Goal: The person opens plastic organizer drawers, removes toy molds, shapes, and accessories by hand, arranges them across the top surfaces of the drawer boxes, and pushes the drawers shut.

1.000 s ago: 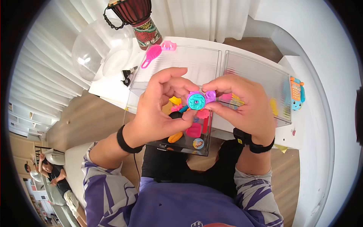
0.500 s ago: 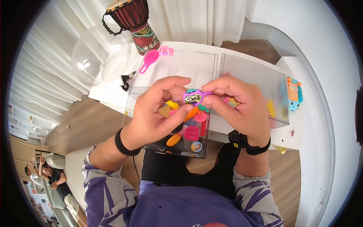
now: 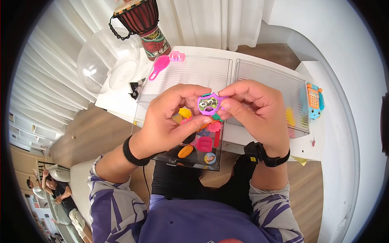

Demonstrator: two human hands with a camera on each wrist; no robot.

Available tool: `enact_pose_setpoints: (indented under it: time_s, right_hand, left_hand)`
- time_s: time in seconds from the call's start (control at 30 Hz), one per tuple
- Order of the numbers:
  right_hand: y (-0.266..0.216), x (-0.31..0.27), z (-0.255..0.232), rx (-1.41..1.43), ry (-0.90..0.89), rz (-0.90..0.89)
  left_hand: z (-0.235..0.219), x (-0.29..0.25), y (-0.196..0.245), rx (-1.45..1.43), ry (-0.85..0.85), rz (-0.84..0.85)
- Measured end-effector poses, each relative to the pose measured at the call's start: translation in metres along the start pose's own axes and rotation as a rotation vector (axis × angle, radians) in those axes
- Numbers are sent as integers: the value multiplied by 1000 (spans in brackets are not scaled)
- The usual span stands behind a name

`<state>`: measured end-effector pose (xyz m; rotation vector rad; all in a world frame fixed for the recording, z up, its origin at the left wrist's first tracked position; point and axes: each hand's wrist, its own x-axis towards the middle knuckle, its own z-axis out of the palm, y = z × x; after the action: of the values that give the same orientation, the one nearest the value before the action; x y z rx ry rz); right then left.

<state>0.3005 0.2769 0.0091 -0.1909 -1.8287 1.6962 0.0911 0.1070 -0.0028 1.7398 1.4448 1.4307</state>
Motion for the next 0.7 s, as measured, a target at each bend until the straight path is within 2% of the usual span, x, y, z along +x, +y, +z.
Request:
enact_pose_setpoints:
  time_s: [0.33,0.43,0.5,0.53,0.6,0.7]
  right_hand:
    - [-5,-4,-1,49,20,29]
    - [-4,-4,-2,51,22,39]
    - [-4,-4,-2,61,21,33]
    - [-4,-4,-2,61,22,32]
    - [-5,-4,-2,59,27,40]
    - [-6,-5,-4,40,22,35]
  left_hand:
    - [10,5,0,-115,72,101]
    - [8,5,7,-155,95,26]
    - [-2,3,7,133,-54,-21]
    - [0,4,5,133,-54,-20]
    - [7,6,-1,-124,22,66]
    - [10,5,-5,-159,84,99]
